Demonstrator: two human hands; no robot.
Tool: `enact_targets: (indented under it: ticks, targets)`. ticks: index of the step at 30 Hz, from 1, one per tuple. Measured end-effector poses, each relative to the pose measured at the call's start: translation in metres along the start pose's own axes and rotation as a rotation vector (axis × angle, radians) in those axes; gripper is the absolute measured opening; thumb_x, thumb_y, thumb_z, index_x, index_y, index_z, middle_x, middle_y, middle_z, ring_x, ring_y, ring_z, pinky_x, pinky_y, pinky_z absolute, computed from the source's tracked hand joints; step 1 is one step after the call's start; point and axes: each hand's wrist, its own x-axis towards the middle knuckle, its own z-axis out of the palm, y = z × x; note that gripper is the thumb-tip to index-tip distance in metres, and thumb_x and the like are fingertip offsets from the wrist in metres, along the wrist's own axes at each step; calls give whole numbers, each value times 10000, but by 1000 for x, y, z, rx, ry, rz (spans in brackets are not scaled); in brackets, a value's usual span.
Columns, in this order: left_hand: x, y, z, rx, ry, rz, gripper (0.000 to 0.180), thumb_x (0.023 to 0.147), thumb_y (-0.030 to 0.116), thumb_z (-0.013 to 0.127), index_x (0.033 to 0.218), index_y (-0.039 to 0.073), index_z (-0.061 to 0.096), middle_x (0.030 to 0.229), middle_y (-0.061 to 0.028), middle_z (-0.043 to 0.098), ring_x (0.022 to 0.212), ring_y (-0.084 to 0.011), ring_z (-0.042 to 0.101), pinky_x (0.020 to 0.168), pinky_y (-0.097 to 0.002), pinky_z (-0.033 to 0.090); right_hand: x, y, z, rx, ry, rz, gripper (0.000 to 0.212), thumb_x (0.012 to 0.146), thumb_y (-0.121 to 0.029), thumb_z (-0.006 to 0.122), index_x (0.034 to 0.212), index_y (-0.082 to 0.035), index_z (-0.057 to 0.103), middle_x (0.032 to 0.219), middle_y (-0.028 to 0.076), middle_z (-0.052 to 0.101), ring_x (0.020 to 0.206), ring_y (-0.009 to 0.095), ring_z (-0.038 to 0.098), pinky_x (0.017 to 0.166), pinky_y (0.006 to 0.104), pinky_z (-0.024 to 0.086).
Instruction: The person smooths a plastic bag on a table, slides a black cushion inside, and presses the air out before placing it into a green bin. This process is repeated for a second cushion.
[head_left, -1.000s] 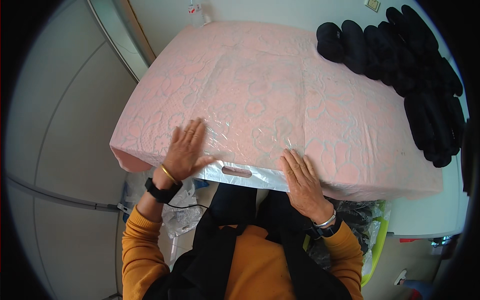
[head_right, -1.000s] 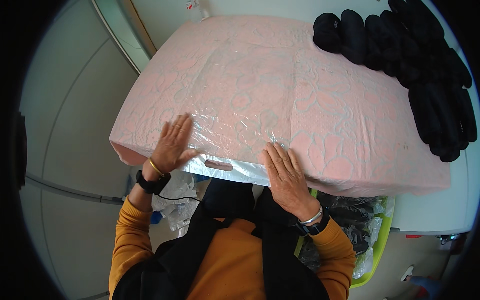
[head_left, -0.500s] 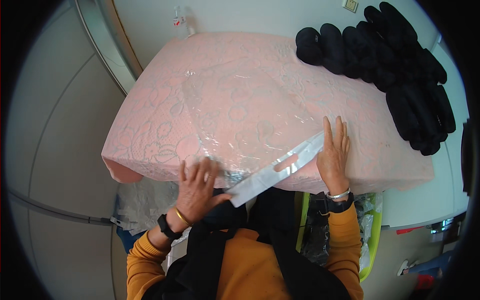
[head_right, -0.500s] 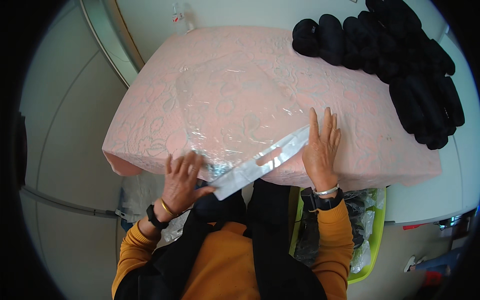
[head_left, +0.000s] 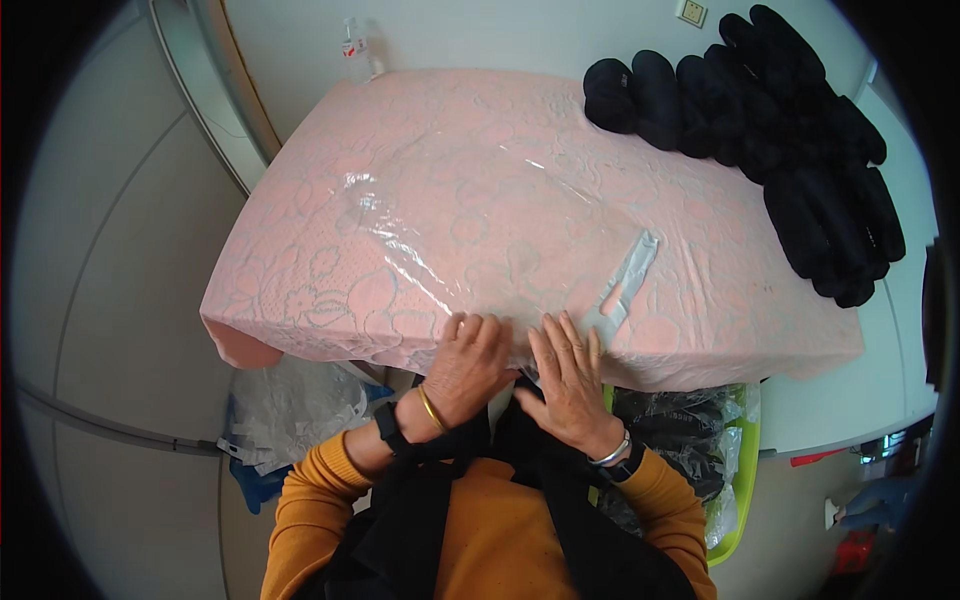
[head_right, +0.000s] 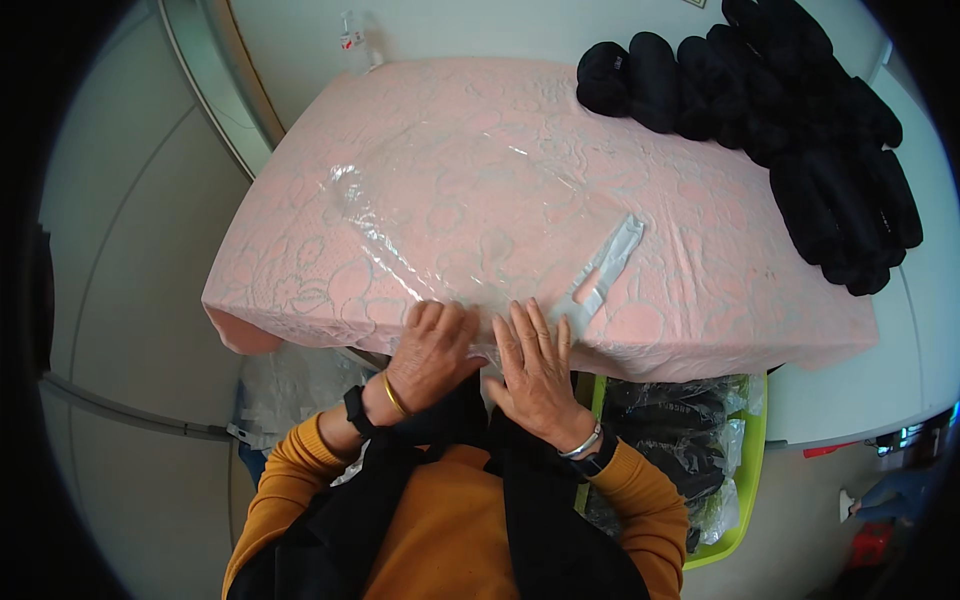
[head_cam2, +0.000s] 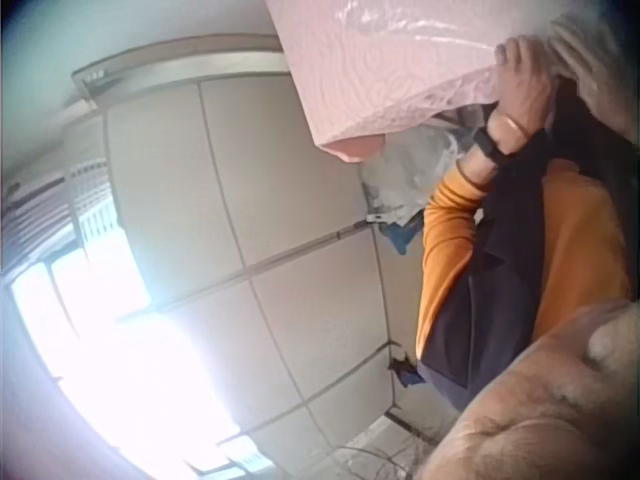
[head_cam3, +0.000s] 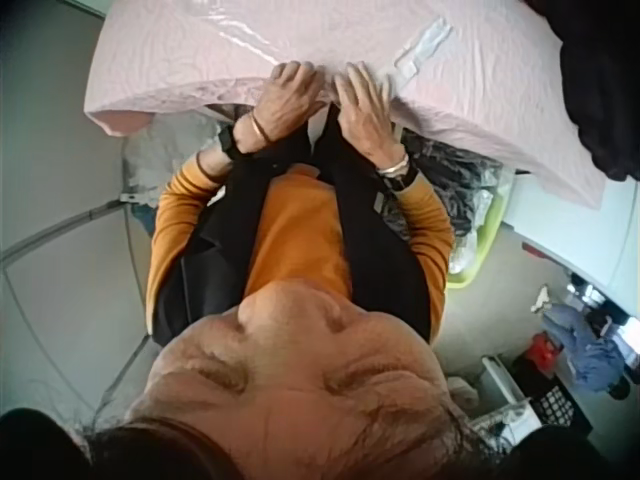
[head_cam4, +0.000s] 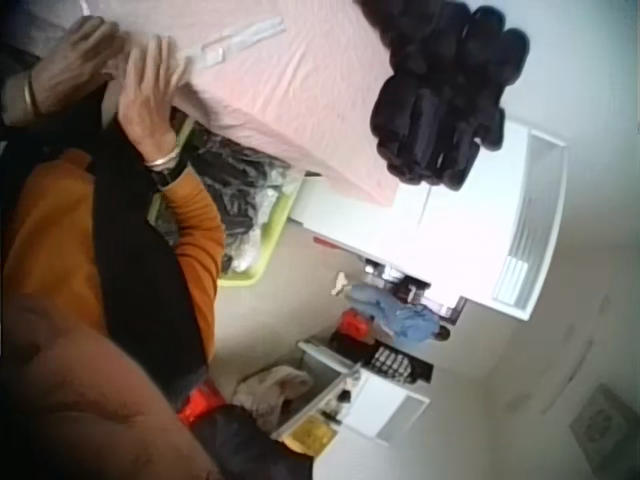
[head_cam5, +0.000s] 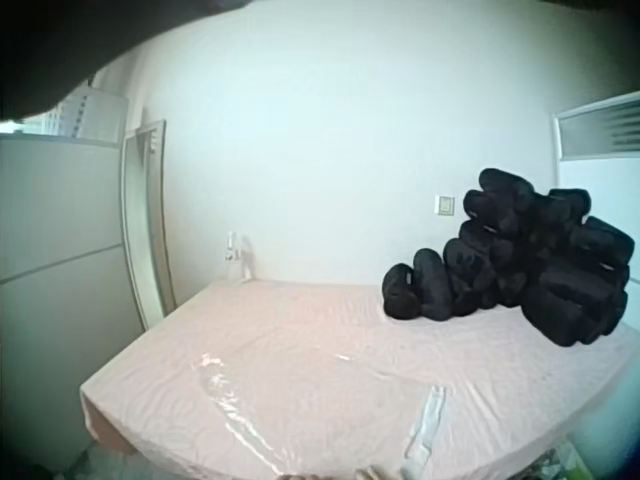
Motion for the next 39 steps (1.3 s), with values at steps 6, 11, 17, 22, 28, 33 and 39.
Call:
enact_targets:
  ticks: [6, 11, 17, 22, 28, 33, 39]
  targets:
    - [0, -3, -22, -176, 10, 70, 572, 733, 294, 767, 1173, -2, 555, 1071, -126, 506, 957, -285, 506, 869, -396, 417, -3, 47, -38, -238, -170, -74, 551, 853, -111, 604, 1362, 19, 438, 1464, 260, 354, 1410, 383, 295, 1096, 649, 204]
    - [24, 0, -29, -260, 15, 54, 498, 793, 235, 722, 1187, -13, 545, 1074, -145, 527, 955, -298, 516, 866, -407, 428, 22, 33, -90, 28, -180, 40, 639, 815, -78, 624, 1401, 38, 397, 1465, 261, 369, 1401, 389, 319, 1140, 553, 209]
    - [61, 11, 23, -394, 187, 27, 578, 912, 335, 591, 1312, -59, 457, 1317, -250, 469, 1203, -391, 468, 1031, -480, 367, 34, 48, -9, 233, -124, 107, 756, 870, -256, 644, 1444, 90, 294, 1505, 273, 292, 1422, 418, 253, 1169, 510, 183]
    - [40, -16, 36, -148, 11, 39, 742, 945, 494, 478, 1413, -68, 354, 1481, -273, 337, 1366, -404, 356, 1127, -535, 259, 30, 41, -2, -109, -161, 51, 864, 874, -418, 631, 1458, 97, 257, 1527, 276, 257, 1436, 414, 228, 1169, 522, 171]
    - [1, -116, 6, -5, -181, -107, 820, 942, 605, 409, 1453, -31, 338, 1543, -232, 283, 1438, -367, 272, 1154, -566, 188, 34, 42, -13, -79, -224, 33, 1017, 795, -452, 708, 1476, 97, 189, 1545, 274, 220, 1453, 398, 198, 1176, 518, 147]
    - [-39, -203, -34, 123, -365, -470, 772, 974, 540, 405, 1517, 19, 229, 1592, -192, 185, 1485, -330, 152, 1184, -509, 109, 34, 40, -14, -114, -210, 37, 1041, 764, -439, 742, 1474, 94, 199, 1549, 267, 219, 1453, 394, 200, 1178, 514, 147]
    - [-69, -245, -56, 126, -363, -707, 772, 971, 553, 392, 1526, 45, 220, 1602, -167, 173, 1494, -311, 126, 1179, -534, 86, 35, 37, -14, -85, -211, 66, 1053, 726, -403, 784, 1468, 86, 221, 1550, 256, 227, 1452, 393, 205, 1180, 502, 158]
